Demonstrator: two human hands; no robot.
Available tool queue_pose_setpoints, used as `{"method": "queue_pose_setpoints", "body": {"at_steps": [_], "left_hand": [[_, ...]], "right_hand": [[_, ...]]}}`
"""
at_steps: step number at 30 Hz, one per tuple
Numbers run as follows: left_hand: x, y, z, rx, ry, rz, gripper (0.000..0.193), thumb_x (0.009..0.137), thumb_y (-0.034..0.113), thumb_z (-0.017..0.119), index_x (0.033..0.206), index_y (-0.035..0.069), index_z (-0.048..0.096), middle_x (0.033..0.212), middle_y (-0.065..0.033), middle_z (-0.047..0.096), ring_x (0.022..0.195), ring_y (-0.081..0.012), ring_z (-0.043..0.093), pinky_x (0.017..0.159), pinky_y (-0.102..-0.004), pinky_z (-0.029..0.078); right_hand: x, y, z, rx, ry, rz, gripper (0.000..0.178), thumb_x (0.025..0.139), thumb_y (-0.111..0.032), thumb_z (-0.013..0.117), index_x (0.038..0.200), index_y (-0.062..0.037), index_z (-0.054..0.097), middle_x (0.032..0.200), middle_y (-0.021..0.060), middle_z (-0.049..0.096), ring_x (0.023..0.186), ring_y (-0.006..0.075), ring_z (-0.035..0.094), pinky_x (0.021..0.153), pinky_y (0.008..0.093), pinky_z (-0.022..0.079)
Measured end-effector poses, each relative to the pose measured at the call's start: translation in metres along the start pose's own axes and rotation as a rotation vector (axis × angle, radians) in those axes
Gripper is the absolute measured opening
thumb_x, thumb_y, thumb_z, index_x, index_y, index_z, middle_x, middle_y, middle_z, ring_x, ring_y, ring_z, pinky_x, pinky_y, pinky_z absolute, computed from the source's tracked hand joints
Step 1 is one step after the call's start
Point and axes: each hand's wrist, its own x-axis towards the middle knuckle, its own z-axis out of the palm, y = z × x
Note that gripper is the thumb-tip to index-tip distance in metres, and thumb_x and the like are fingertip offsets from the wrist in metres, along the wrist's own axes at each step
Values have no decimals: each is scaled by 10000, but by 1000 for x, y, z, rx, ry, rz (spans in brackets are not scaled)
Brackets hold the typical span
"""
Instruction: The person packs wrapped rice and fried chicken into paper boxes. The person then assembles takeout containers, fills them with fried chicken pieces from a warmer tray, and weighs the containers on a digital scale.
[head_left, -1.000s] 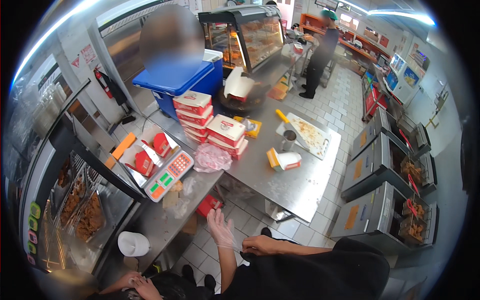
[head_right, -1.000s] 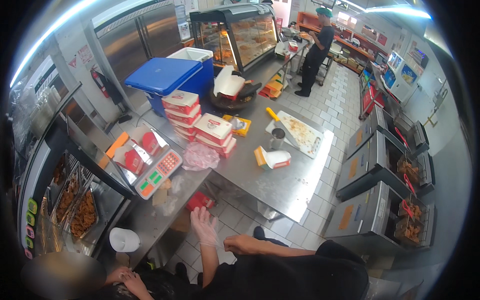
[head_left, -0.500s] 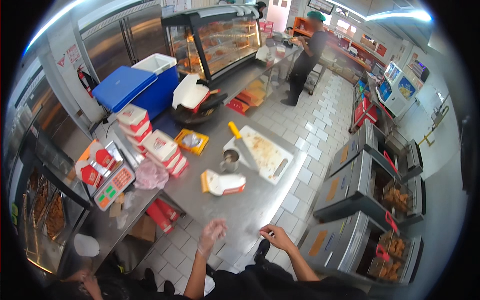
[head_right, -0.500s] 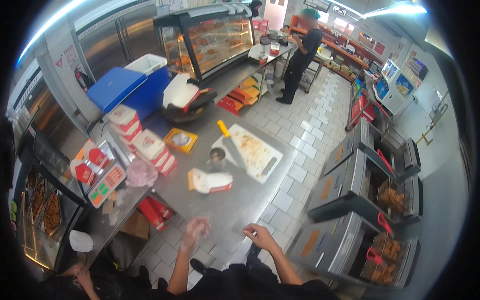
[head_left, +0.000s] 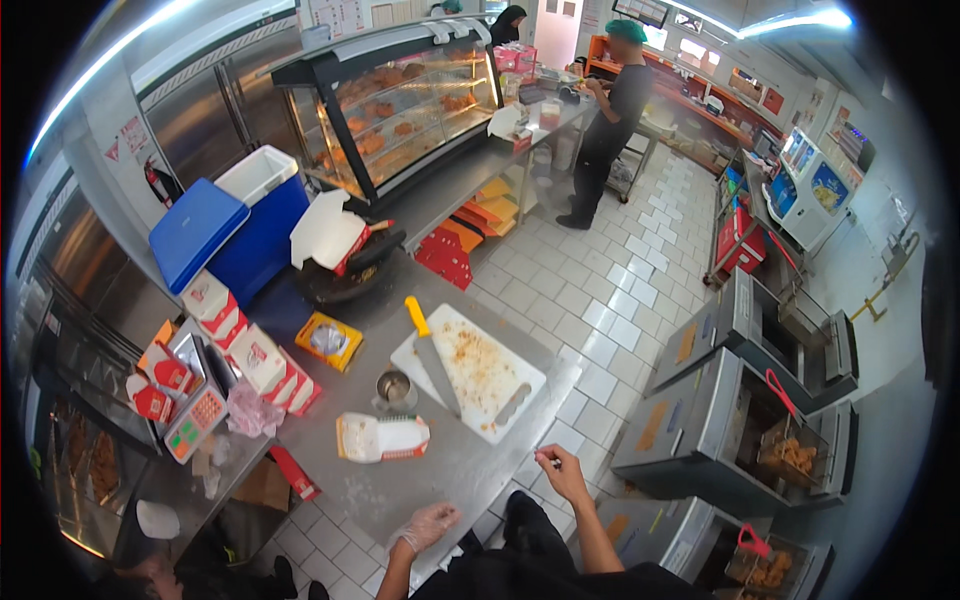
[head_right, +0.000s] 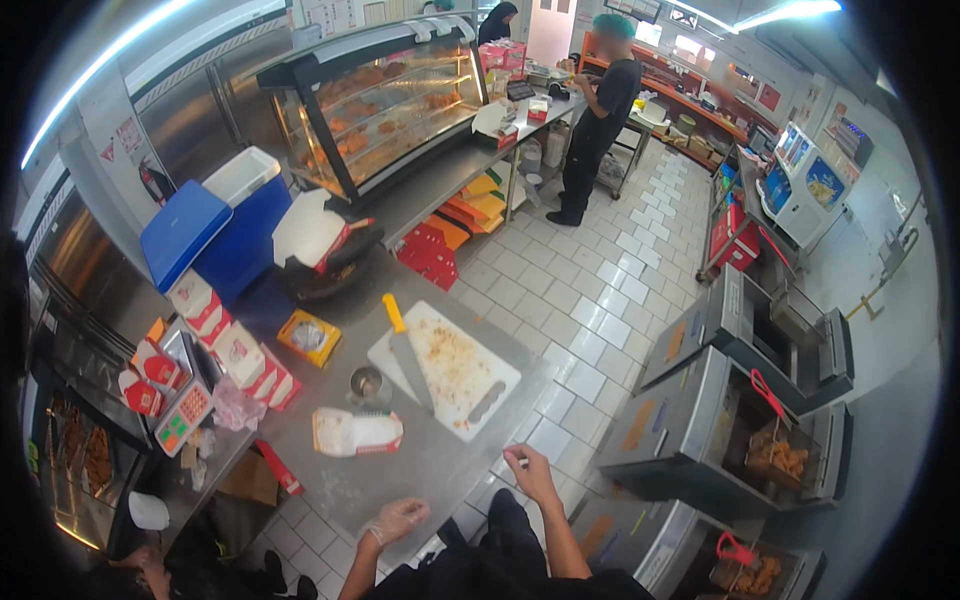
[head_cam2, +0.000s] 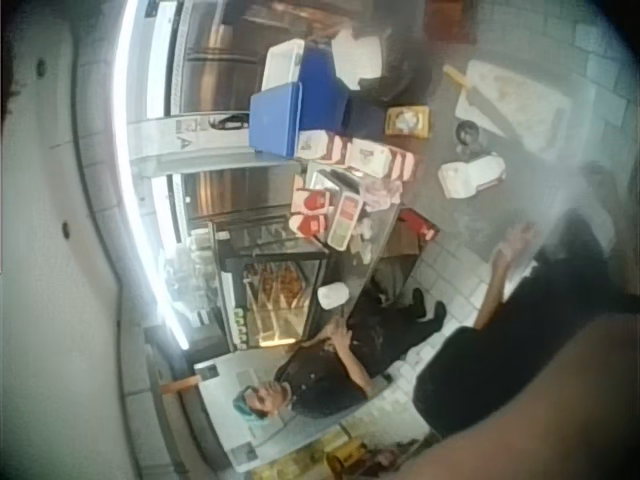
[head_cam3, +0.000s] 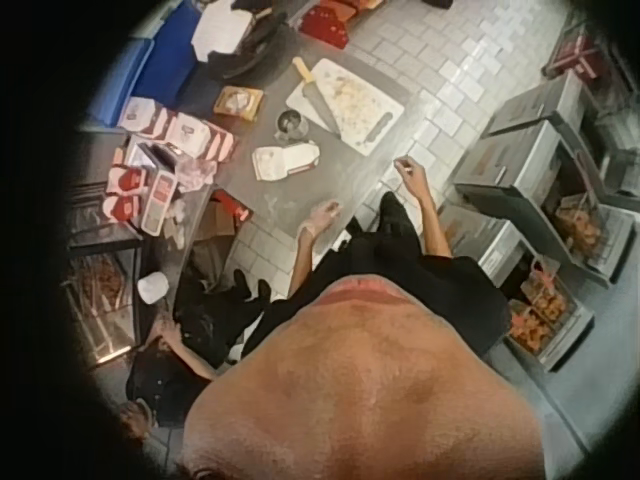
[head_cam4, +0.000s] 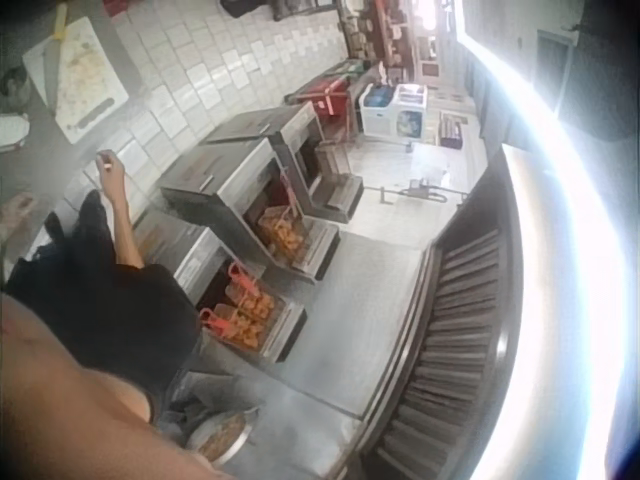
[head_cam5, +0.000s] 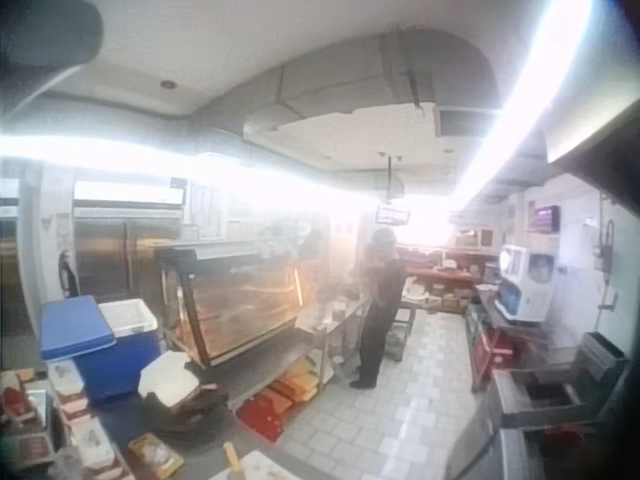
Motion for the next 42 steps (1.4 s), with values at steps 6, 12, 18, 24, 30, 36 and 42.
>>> {"method": "queue_pose_setpoints", "body": {"at_steps": [6,12,18,24,30,36,42], "left_hand": [[55,7,9,484,-175,-149,532,916,552,554,1005,44,683,991,-206,679,964,-364,634,857,-422,484],[73,-27,40,586,53,-261,485,896,516,589,887,41,687,898,-145,704,847,-332,669,763,-419,519],[69,20,55,400,139,-631,496,885,516,554,1029,64,700,1095,-212,676,1057,-396,624,918,-441,485],[38,-27,73,266,61,-503,451,885,457,579,1121,91,697,1073,-176,694,1066,-305,635,934,-377,471],[-51,-52,106,-260,95,-767,350,892,396,652,988,69,729,835,-18,675,740,-138,614,623,-305,495],[-143,-103,129,-650,447,-781,317,873,404,644,810,94,663,697,1,587,618,-122,525,539,-294,430],[-230,-236,215,-812,894,-764,306,856,402,634,825,97,645,693,-8,532,580,-144,468,501,-342,384]], "right_hand": [[91,36,-19,-127,75,-174,174,911,-201,671,1005,-56,691,1013,93,660,924,218,628,703,319,515],[192,35,-49,-23,-90,-88,192,929,-204,658,1018,-38,693,906,73,696,834,150,647,686,293,508],[241,40,-53,2,-331,-34,237,951,-250,645,1021,-28,690,837,72,699,756,139,637,695,289,505],[248,13,-38,19,-464,-63,244,959,-253,643,997,-15,679,763,53,684,687,110,609,658,266,492],[219,-39,0,63,-674,-149,219,960,-226,644,941,-10,672,702,15,632,640,75,554,601,247,450],[150,-53,61,147,-773,-258,243,974,-224,629,849,-17,647,664,-24,570,621,47,509,586,228,415],[26,-88,154,139,-981,-380,267,984,-234,616,828,-18,626,660,-15,560,620,43,502,577,222,405]]}}
